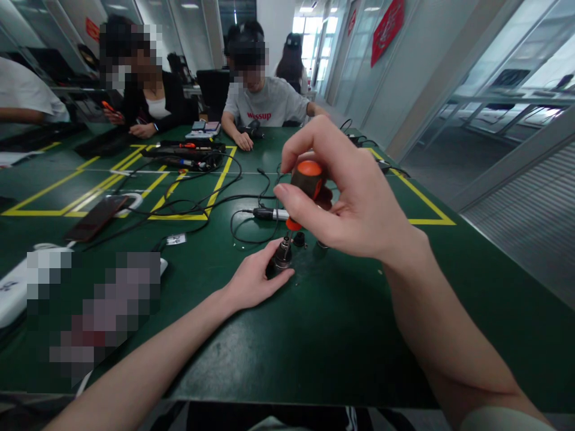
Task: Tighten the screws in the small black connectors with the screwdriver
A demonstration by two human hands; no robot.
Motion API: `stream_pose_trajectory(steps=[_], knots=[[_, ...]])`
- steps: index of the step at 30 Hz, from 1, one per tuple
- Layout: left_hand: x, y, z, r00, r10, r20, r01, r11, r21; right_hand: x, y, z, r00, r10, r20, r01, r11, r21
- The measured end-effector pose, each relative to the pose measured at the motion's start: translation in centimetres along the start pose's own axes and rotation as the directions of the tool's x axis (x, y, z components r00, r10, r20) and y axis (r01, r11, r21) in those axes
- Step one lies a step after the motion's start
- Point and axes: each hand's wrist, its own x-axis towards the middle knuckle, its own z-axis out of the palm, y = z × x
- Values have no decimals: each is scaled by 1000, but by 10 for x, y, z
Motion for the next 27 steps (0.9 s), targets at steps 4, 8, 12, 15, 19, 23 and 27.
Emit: stream_pose_trajectory(steps=[4, 8, 12, 15, 19, 23, 27], knots=[[1, -2, 1, 1000, -1, 3, 1, 1000, -2, 0, 3, -2, 1000, 11, -4, -11, 1000, -10], [1, -4, 2, 1000, -1, 5, 1, 1000, -8, 1, 3, -6, 1000, -10, 7, 10, 1000, 5], [0, -4, 2, 1000, 3, 4, -3, 1000, -12, 2, 1, -10, 999, -24, 36, 19, 991, 130], [0, -3, 1, 1000, 3, 1, -3, 1000, -12, 0, 1, -12, 996, 16, 88, -41, 958, 283], [0, -3, 1, 1000, 1, 0, -1, 1000, -11, -1, 7, -14, 984, 56, 169, -130, 875, 467], [0, -3, 0, 1000, -2, 4, 2, 1000, -13, -1, 14, -14, 983, 21, 182, -121, 819, 560], [0, -3, 0, 1000, -10, 10, 10, 1000, -13, 0, 21, -6, 988, 11, 151, -105, 773, 626]])
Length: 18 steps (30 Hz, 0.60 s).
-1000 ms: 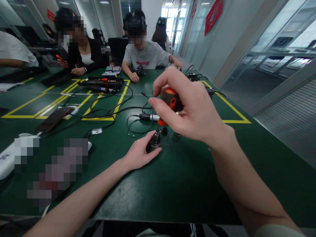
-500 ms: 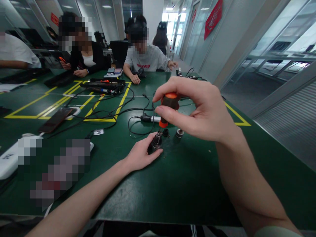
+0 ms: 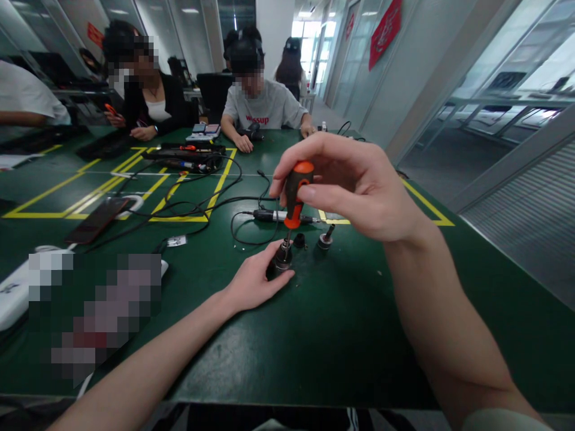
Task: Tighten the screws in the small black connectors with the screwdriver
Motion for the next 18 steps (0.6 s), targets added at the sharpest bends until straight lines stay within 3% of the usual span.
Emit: stream_pose_trajectory(steps=[8, 18], knots=[[1, 2, -1, 1000, -7, 7, 7, 1000, 4, 6, 22, 11, 993, 13, -121, 18, 966, 256], [1, 3, -1, 1000, -10, 6, 10, 1000, -6, 9, 15, 28, 969, 231, -87, -148, 825, 546]])
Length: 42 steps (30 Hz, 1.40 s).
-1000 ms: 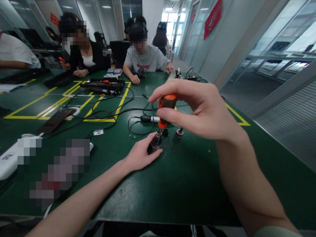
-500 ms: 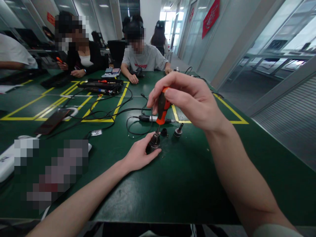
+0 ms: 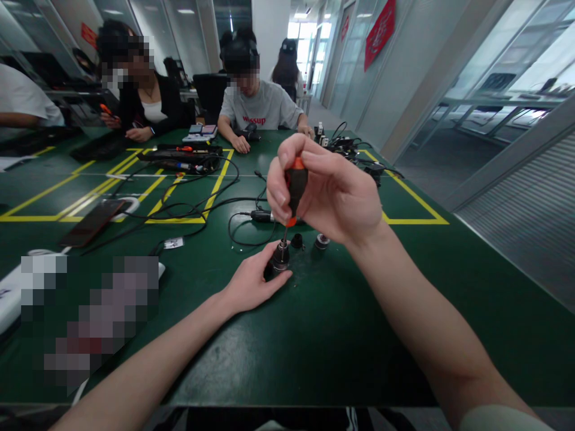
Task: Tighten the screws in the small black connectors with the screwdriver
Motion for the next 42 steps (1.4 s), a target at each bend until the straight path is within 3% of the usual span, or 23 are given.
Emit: stream_pose_trajectory(steps=[10, 19, 25, 31, 36, 42], knots=[[0, 1, -1, 1000, -2, 6, 2, 1000, 3, 4, 0, 4, 997, 74, -4, -73, 991, 115], [0, 2, -1, 1000, 11, -5, -11, 1000, -2, 3, 4, 2, 998, -35, 53, 21, 973, 231], [0, 1, -1, 1000, 16, -15, -16, 1000, -1, 6, 1, 4, 998, 54, -24, -50, 988, 145], [0, 2, -1, 1000, 6, -12, -6, 1000, 4, 4, 3, 6, 996, -33, 82, 17, 981, 192], [0, 2, -1, 1000, 16, -7, -16, 1000, -2, 4, 4, 7, 1000, -22, -9, 22, 995, 96], [0, 2, -1, 1000, 12, -16, -12, 1000, -2, 5, 4, 12, 996, 71, -59, -75, 996, -57]])
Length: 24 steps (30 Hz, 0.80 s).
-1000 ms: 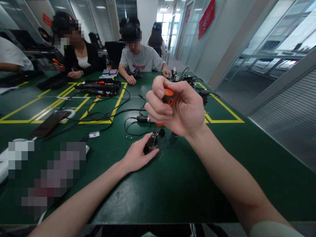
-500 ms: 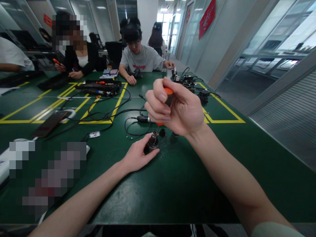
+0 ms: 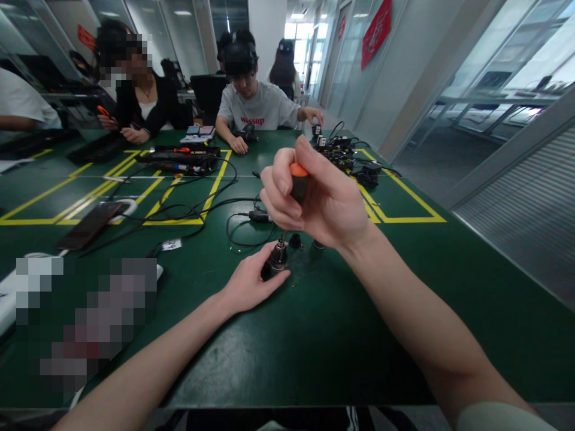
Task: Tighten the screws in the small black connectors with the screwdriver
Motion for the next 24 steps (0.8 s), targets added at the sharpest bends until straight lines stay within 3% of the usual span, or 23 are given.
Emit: stream_pose_trajectory(steps=[9, 15, 19, 24], knots=[[0, 0, 0, 1000, -3, 3, 3, 1000, -3, -1, 3, -2, 986, -114, 123, 89, 978, 190], [0, 2, -2, 1000, -5, 4, 5, 1000, -8, 2, 4, -5, 974, -186, 127, 151, 958, 245], [0, 1, -2, 1000, -14, 9, 14, 1000, -5, 1, 1, -1, 983, -154, 101, 125, 960, 252], [1, 0, 0, 1000, -18, 11, 18, 1000, -2, 0, 2, -4, 979, -130, 158, 76, 947, 312]])
